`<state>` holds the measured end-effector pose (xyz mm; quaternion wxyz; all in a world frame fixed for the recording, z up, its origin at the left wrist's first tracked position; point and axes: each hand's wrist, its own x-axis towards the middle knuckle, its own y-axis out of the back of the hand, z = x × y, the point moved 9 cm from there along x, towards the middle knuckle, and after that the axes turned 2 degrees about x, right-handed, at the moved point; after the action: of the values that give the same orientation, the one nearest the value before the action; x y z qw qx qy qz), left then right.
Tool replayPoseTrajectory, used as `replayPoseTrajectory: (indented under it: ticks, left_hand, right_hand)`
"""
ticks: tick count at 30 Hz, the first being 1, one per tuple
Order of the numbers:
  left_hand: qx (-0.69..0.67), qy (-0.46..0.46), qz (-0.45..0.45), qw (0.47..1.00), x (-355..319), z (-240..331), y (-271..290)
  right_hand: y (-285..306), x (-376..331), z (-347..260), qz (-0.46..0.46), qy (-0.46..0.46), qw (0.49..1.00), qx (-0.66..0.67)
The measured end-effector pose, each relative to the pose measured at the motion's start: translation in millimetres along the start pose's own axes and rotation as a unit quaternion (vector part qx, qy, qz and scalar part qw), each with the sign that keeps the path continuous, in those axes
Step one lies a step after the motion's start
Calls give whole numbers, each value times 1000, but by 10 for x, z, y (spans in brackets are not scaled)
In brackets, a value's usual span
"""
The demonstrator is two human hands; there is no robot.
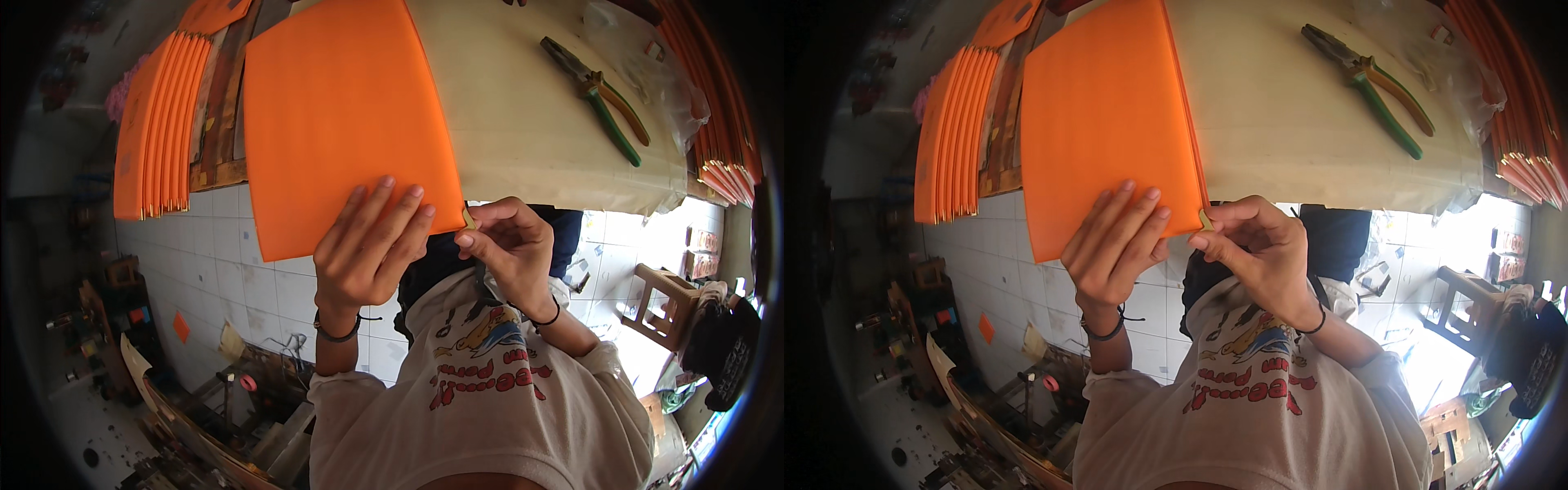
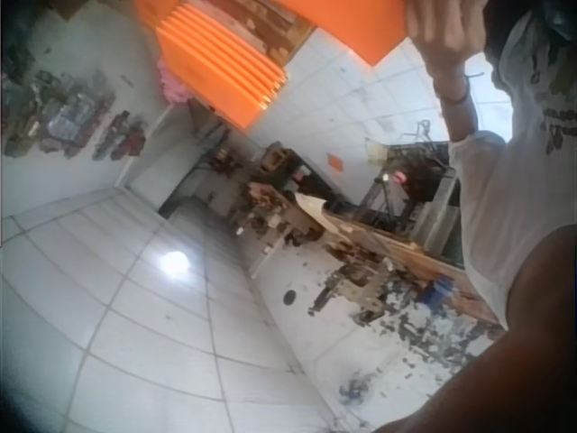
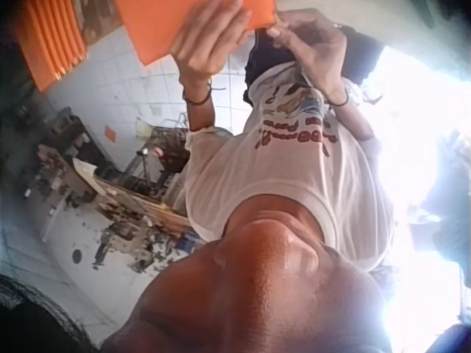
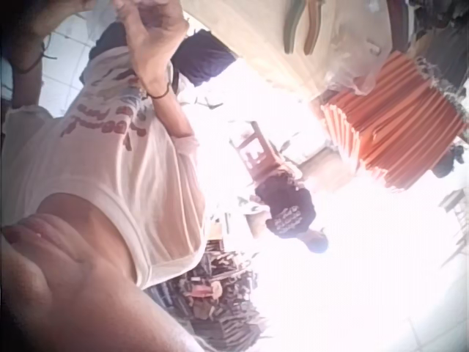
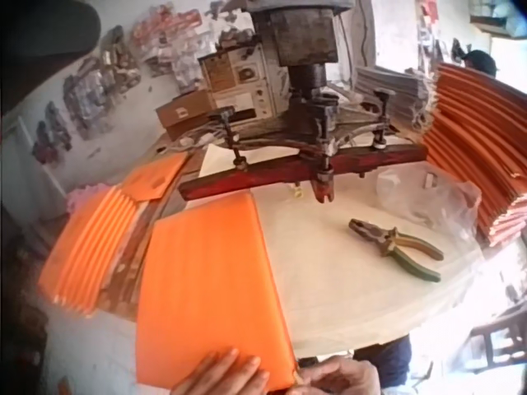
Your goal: The person attaches metal corner protectors to orange folders using pliers to crimp the metal onto the edges and corners of the plastic covers.
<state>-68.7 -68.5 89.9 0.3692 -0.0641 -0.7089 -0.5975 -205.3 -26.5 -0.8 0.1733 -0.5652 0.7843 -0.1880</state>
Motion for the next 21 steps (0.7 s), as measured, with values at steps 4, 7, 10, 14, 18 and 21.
replayPoseTrajectory:
  ticks: [4,7,10,14,18,21]
  left_hand:
    - [6,3,7,1000,-41,12,-15]
    - [14,-2,13,1000,-73,34,-35]
    - [25,-6,18,1000,-88,67,-69]
    - [33,5,26,999,-124,49,-106]
    - [-2,25,34,999,-148,4,-115]
    - [29,21,54,998,-136,25,-117]
  right_hand:
    - [-18,11,-19,1,20,999,-43]
    - [-38,25,-57,5,66,994,-85]
    - [-7,57,-71,2,143,979,-145]
    - [-50,60,-185,3,175,955,-240]
    - [-101,96,-326,-52,191,929,-313]
    - [-130,81,-379,-57,235,899,-365]
